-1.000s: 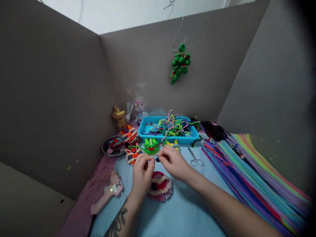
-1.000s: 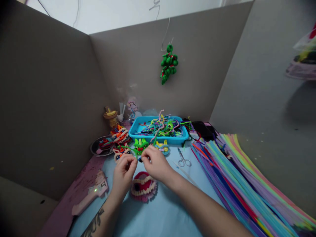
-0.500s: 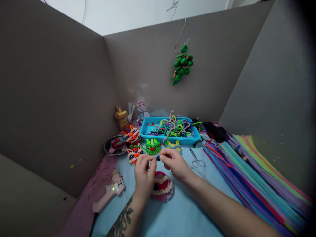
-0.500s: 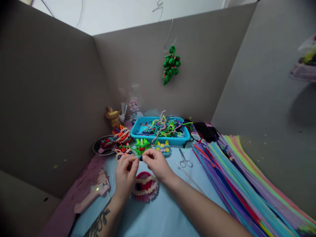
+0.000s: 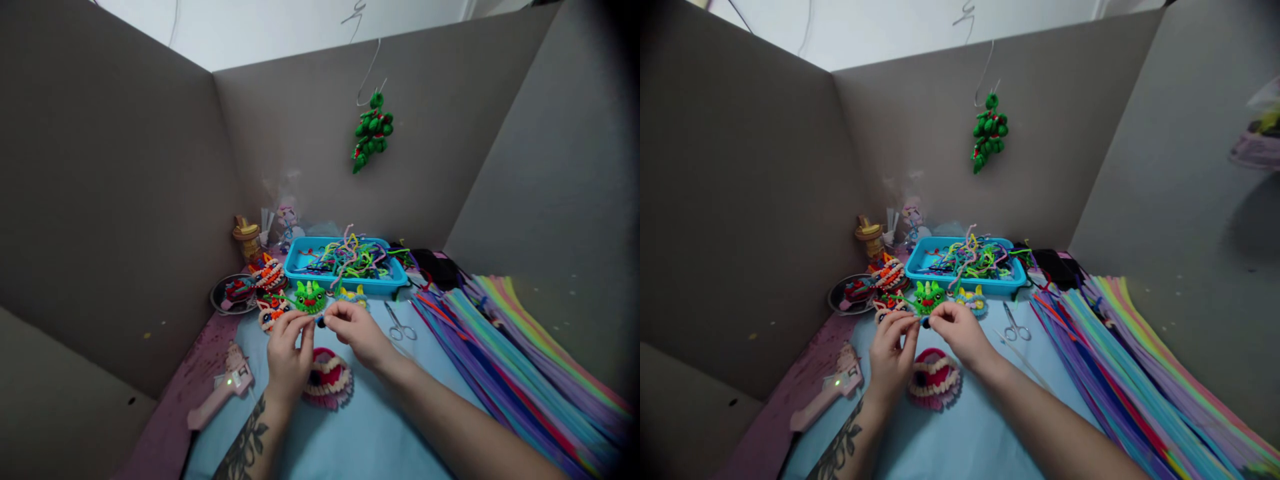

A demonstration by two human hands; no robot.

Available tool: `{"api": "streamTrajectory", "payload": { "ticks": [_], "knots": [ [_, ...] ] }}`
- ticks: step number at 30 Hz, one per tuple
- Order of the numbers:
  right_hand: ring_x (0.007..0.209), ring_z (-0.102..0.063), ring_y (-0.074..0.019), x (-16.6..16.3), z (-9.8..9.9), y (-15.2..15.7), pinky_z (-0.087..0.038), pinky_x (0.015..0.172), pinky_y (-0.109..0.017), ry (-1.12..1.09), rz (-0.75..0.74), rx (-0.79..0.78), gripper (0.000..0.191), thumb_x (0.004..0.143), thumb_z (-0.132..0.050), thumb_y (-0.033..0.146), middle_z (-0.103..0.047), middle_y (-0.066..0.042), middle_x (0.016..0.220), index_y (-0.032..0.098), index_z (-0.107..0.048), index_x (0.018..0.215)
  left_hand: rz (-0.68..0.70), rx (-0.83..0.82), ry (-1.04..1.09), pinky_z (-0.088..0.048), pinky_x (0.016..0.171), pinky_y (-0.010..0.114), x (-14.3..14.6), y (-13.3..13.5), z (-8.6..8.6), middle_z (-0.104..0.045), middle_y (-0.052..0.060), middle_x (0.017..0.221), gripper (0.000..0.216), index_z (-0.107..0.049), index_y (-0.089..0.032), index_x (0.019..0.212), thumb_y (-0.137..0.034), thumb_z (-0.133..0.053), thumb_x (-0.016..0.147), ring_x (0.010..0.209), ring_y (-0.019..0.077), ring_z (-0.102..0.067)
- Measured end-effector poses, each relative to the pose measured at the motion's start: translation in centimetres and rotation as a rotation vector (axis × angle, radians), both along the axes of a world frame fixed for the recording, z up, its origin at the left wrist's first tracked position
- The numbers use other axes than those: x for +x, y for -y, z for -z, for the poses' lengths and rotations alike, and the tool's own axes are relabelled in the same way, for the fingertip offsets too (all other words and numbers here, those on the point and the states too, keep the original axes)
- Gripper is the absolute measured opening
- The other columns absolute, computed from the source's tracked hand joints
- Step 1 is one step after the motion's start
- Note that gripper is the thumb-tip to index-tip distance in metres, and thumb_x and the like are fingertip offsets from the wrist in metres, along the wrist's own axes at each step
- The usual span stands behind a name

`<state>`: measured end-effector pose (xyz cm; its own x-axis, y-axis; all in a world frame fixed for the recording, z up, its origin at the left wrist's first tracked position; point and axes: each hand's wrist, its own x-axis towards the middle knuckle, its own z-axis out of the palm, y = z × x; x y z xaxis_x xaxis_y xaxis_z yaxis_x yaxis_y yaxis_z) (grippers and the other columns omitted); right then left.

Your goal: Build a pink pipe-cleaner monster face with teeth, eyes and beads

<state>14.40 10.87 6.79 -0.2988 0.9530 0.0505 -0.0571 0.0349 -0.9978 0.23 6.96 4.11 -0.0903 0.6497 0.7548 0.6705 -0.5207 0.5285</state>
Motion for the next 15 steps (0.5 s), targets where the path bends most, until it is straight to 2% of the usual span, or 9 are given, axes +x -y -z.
{"api": "streamTrajectory", "payload": {
  "ticks": [4,8,15],
  "knots": [
    [0.048,-0.035,-0.0086,0.08,-0.14,-0.03,-0.027,0.045,-0.022,0.042,0.021,0.059,0.015,0.066,-0.059,0.031,-0.042,0.006,0.051,0.018,-0.054,0.063,-0.052,0.073,-0.162,-0.049,0.078,0.032,-0.21,0.01,-0.12,-0.063,0.007,0.092,0.016,-0.062,-0.018,0.095,-0.011,-0.056,0.082,0.087,0.0175,-0.059],
    [0.051,-0.037,-0.0094,0.09,-0.21,0.0,-0.029,0.047,-0.023,0.05,0.025,0.05,0.015,0.065,-0.059,0.031,-0.045,0.004,0.053,0.018,-0.053,0.06,-0.121,0.191,-0.328,-0.046,0.081,0.034,-0.49,0.13,-0.4,-0.066,0.008,0.095,0.021,-0.063,-0.018,0.097,-0.008,-0.06,0.079,0.087,0.0189,-0.059],
    [0.046,-0.033,-0.0083,0.03,-0.47,0.1,-0.024,0.044,-0.023,0.02,0.01,-0.011,0.015,0.063,-0.059,0.031,-0.041,0.006,0.05,0.018,-0.052,0.059,-0.14,0.234,-0.399,-0.047,0.078,0.033,-0.56,0.23,-0.52,-0.067,0.008,0.09,0.02,-0.064,-0.017,0.094,-0.007,-0.063,0.076,0.083,0.0194,-0.059]
  ]
}}
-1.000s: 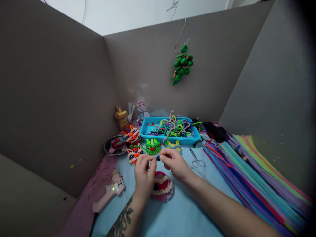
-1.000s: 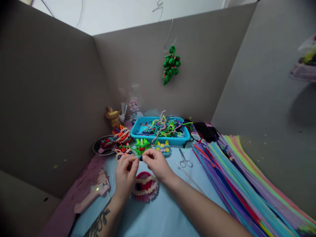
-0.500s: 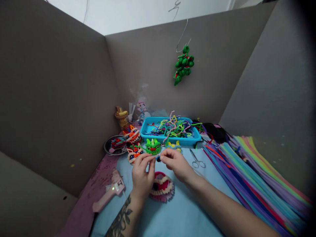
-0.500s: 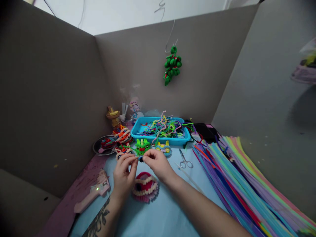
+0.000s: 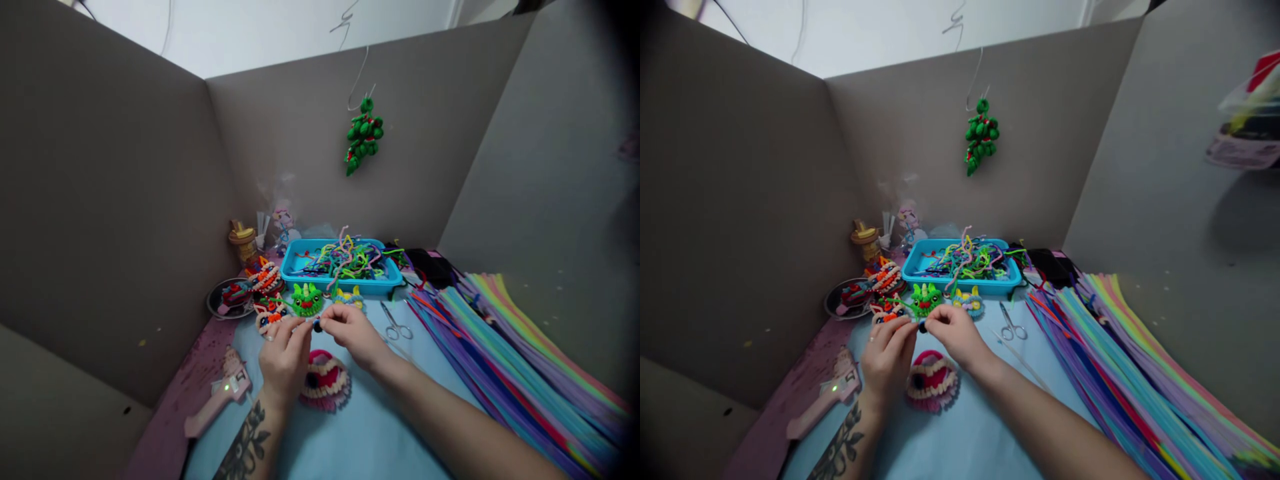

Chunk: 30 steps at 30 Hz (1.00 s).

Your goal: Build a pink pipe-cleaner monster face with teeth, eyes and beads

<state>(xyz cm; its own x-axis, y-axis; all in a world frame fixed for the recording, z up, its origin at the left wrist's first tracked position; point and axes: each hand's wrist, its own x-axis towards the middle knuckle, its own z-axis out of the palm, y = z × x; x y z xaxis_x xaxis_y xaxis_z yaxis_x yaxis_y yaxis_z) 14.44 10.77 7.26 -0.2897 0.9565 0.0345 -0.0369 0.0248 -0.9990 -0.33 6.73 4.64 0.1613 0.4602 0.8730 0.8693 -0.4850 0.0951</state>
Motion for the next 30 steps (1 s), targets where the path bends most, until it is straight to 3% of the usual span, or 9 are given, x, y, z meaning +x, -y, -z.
{"api": "streamTrajectory", "payload": {
  "ticks": [6,10,21,30],
  "knots": [
    [0.044,-0.03,-0.0069,-0.5,0.2,0.7,-0.022,0.042,-0.022,-0.063,-0.018,-0.069,0.016,0.065,-0.059,0.032,-0.039,0.007,0.049,0.018,-0.052,0.062,-0.028,0.025,0.027,-0.048,0.078,0.03,0.2,0.0,0.2,-0.066,0.008,0.088,0.016,-0.062,-0.015,0.091,-0.008,-0.062,0.077,0.084,0.0184,-0.059],
    [0.044,-0.032,-0.007,-1.0,0.5,1.1,-0.024,0.042,-0.022,-0.104,0.021,-0.033,0.016,0.068,-0.059,0.032,-0.04,0.007,0.051,0.018,-0.053,0.064,-0.036,0.027,0.082,-0.048,0.078,0.029,0.2,0.1,0.4,-0.064,0.007,0.086,0.015,-0.061,-0.015,0.09,-0.008,-0.062,0.077,0.084,0.0171,-0.059],
    [0.044,-0.031,-0.007,-0.5,0.9,0.2,-0.024,0.043,-0.022,-0.109,0.065,0.028,0.015,0.068,-0.059,0.031,-0.04,0.007,0.05,0.018,-0.052,0.063,0.126,-0.156,0.315,-0.049,0.08,0.032,0.2,-0.2,0.4,-0.061,0.007,0.097,0.023,-0.062,-0.018,0.103,-0.011,-0.055,0.082,0.092,0.0177,-0.058],
    [0.048,-0.034,-0.0087,-0.3,0.6,0.3,-0.027,0.045,-0.022,-0.042,0.092,0.086,0.015,0.069,-0.059,0.031,-0.04,0.006,0.05,0.018,-0.054,0.063,0.202,-0.255,0.365,-0.051,0.075,0.031,0.6,-0.1,0.2,-0.064,0.006,0.091,0.017,-0.067,-0.019,0.095,-0.016,-0.057,0.082,0.086,0.0171,-0.06]
  ]
}}
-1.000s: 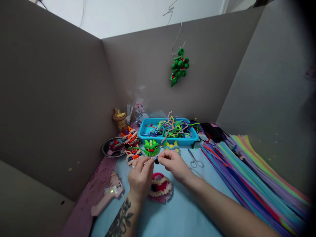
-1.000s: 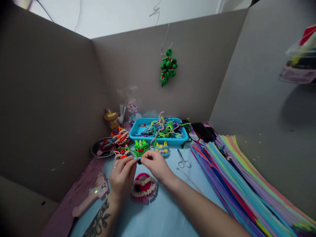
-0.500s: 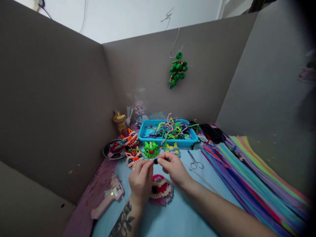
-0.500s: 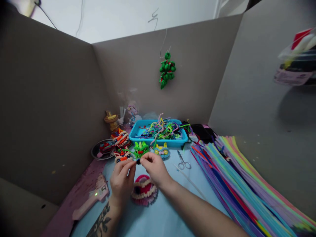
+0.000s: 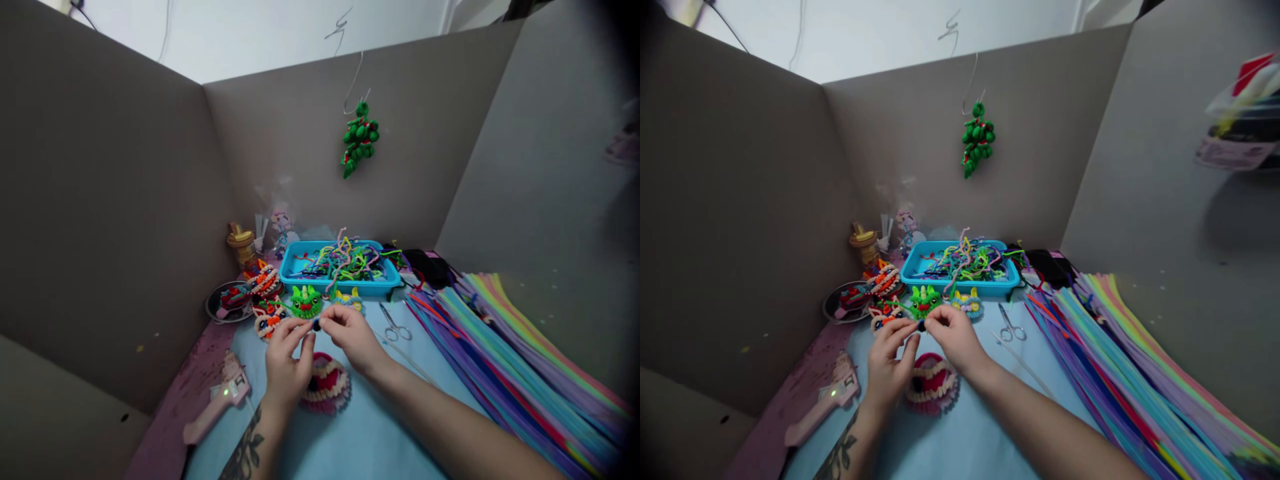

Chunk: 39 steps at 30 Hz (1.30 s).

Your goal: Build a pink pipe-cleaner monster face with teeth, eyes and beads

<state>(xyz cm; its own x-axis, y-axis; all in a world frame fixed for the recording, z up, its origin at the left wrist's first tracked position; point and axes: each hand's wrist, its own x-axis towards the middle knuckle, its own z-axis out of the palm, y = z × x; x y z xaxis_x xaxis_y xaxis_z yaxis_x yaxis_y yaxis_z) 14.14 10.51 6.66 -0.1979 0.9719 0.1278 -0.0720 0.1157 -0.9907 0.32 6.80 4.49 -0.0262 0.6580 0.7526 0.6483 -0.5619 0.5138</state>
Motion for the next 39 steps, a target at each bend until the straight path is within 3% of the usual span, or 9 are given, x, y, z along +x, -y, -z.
{"api": "streamTrajectory", "payload": {
  "ticks": [3,8,13,23,39],
  "knots": [
    [0.046,-0.033,-0.0075,-0.1,-0.1,0.0,-0.024,0.043,-0.022,-0.033,-0.013,-0.056,0.014,0.067,-0.06,0.03,-0.04,0.007,0.05,0.017,-0.055,0.063,-0.012,0.003,-0.003,-0.051,0.074,0.032,0.0,-0.2,0.1,-0.064,0.006,0.091,0.016,-0.067,-0.019,0.095,-0.017,-0.057,0.082,0.086,0.0174,-0.061],
    [0.042,-0.028,-0.0046,-0.4,0.0,0.0,-0.017,0.04,-0.02,-0.187,-0.028,-0.288,0.018,0.058,-0.064,0.03,-0.04,0.008,0.049,0.017,-0.053,0.061,-0.068,0.005,-0.041,-0.052,0.074,0.032,-0.2,-0.3,0.7,-0.063,0.008,0.099,0.029,-0.062,-0.02,0.109,-0.021,-0.062,0.08,0.091,0.019,-0.06],
    [0.042,-0.026,-0.0038,-0.6,0.2,0.1,-0.012,0.039,-0.019,-0.268,-0.089,-0.409,0.023,0.053,-0.069,0.03,-0.038,0.009,0.046,0.016,-0.052,0.061,-0.064,0.043,-0.082,-0.05,0.08,0.032,-0.5,-0.3,1.0,-0.064,0.006,0.097,0.024,-0.063,-0.021,0.106,-0.017,-0.058,0.083,0.091,0.0179,-0.06],
    [0.04,-0.027,-0.0033,-0.8,0.0,0.4,-0.014,0.037,-0.019,-0.248,-0.074,-0.39,0.024,0.054,-0.068,0.032,-0.04,0.009,0.047,0.016,-0.052,0.062,-0.093,0.086,-0.171,-0.049,0.083,0.034,-0.5,-0.2,0.8,-0.064,0.008,0.101,0.031,-0.06,-0.02,0.111,-0.017,-0.061,0.08,0.094,0.0193,-0.06],
    [0.041,-0.023,-0.0049,0.6,-0.6,-0.2,-0.014,0.039,-0.02,-0.054,-0.258,-0.279,0.02,0.063,-0.064,0.033,-0.036,0.01,0.048,0.019,-0.049,0.064,0.02,0.028,-0.102,-0.05,0.08,0.034,-0.7,-0.5,0.5,-0.065,0.007,0.096,0.023,-0.064,-0.021,0.104,-0.016,-0.058,0.082,0.09,0.0181,-0.061]
  ]
}}
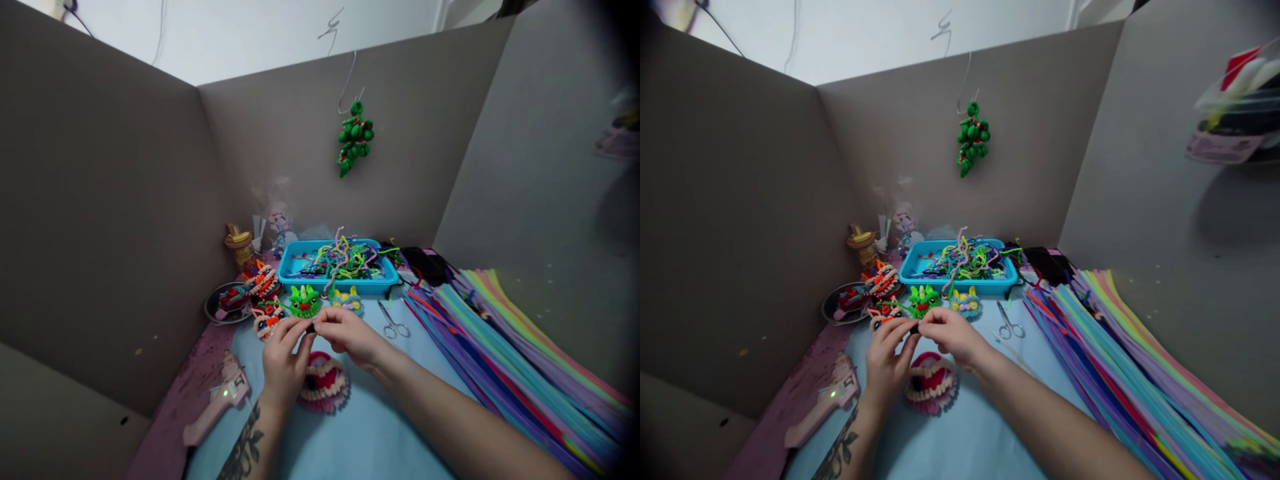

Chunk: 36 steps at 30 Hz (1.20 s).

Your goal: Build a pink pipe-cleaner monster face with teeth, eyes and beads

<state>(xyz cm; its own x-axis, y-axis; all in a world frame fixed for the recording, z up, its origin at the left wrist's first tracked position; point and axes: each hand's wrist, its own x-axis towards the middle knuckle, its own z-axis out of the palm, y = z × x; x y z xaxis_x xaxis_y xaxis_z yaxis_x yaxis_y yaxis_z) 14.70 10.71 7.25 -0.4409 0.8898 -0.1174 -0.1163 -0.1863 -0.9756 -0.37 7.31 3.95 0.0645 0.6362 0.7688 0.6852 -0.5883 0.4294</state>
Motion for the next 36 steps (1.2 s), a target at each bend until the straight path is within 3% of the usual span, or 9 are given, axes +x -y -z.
{"api": "streamTrajectory", "payload": {
  "ticks": [5,8,12,18,22,25,28,32,36],
  "knots": [
    [0.056,-0.043,-0.0103,0.2,-0.3,-0.2,-0.033,0.053,-0.023,0.137,0.105,0.365,0.015,0.071,-0.059,0.028,-0.049,0.003,0.058,0.018,-0.053,0.062,0.022,-0.199,0.217,-0.051,0.063,0.025,0.2,-0.1,-0.5,-0.068,0.007,0.094,0.021,-0.068,-0.021,0.101,-0.023,-0.06,0.081,0.077,0.0153,-0.063],
    [0.066,-0.048,-0.014,0.4,-0.4,-0.3,-0.037,0.061,-0.026,0.268,0.18,0.589,0.013,0.074,-0.057,0.022,-0.054,0.0,0.065,0.018,-0.055,0.061,0.037,-0.35,0.393,-0.049,0.054,0.023,0.2,-0.1,-0.8,-0.07,0.006,0.086,0.019,-0.07,-0.019,0.092,-0.029,-0.06,0.08,0.07,0.0155,-0.064],
    [0.067,-0.049,-0.0143,0.3,-0.4,-0.1,-0.037,0.061,-0.026,0.329,0.185,0.69,0.014,0.077,-0.056,0.019,-0.055,-0.001,0.069,0.018,-0.059,0.064,0.072,-0.457,0.507,-0.048,0.053,0.023,0.1,-0.2,-0.9,-0.07,0.004,0.074,0.018,-0.072,-0.017,0.081,-0.032,-0.064,0.075,0.063,0.0153,-0.062],
    [0.07,-0.052,-0.0142,0.2,-0.2,0.3,-0.04,0.062,-0.026,0.373,0.163,0.842,0.013,0.082,-0.054,0.017,-0.056,-0.002,0.072,0.019,-0.062,0.071,0.066,-0.499,0.549,-0.047,0.054,0.023,0.0,-0.1,-0.9,-0.068,0.003,0.071,0.018,-0.072,-0.016,0.078,-0.033,-0.066,0.073,0.063,0.0141,-0.06],
    [0.08,-0.053,-0.0175,0.9,0.5,0.1,-0.042,0.072,-0.03,0.515,0.229,1.211,0.017,0.087,-0.047,0.016,-0.059,-0.006,0.083,0.018,-0.063,0.084,0.159,-0.65,0.705,-0.038,0.041,0.019,0.0,-0.3,-0.7,-0.062,0.001,0.064,0.029,-0.069,-0.015,0.09,-0.04,-0.064,0.075,0.05,0.0098,-0.051],
    [0.08,-0.051,-0.0191,1.3,1.1,0.1,-0.04,0.071,-0.031,0.689,0.284,1.497,0.019,0.088,-0.046,0.014,-0.061,-0.009,0.088,0.018,-0.064,0.092,0.279,-0.762,0.85,-0.036,0.041,0.019,0.0,-0.6,-0.5,-0.065,0.004,0.068,0.035,-0.068,-0.014,0.09,-0.044,-0.067,0.072,0.057,0.0122,-0.056],
    [0.076,-0.05,-0.0187,1.4,1.5,0.2,-0.038,0.066,-0.031,0.761,0.311,1.664,0.019,0.087,-0.049,0.015,-0.063,-0.008,0.086,0.019,-0.064,0.097,0.324,-0.839,0.937,-0.037,0.045,0.019,-0.2,-0.6,-0.4,-0.067,0.006,0.071,0.034,-0.07,-0.014,0.089,-0.042,-0.07,0.069,0.064,0.0142,-0.06],
    [0.075,-0.052,-0.018,1.0,1.9,0.3,-0.039,0.065,-0.031,0.734,0.299,1.667,0.017,0.088,-0.051,0.017,-0.064,-0.008,0.086,0.02,-0.064,0.097,0.343,-0.873,1.025,-0.039,0.052,0.018,-0.4,-0.6,-0.5,-0.068,0.005,0.077,0.028,-0.072,-0.016,0.087,-0.037,-0.073,0.067,0.067,0.012,-0.059],
    [0.078,-0.054,-0.0178,0.7,2.1,0.0,-0.044,0.069,-0.031,0.544,0.288,1.441,0.013,0.088,-0.051,0.02,-0.063,-0.007,0.085,0.019,-0.063,0.093,0.366,-0.885,1.063,-0.043,0.057,0.019,-0.5,-0.5,-0.7,-0.064,0.003,0.075,0.025,-0.072,-0.016,0.082,-0.035,-0.075,0.066,0.061,0.0083,-0.053]
  ]
}}
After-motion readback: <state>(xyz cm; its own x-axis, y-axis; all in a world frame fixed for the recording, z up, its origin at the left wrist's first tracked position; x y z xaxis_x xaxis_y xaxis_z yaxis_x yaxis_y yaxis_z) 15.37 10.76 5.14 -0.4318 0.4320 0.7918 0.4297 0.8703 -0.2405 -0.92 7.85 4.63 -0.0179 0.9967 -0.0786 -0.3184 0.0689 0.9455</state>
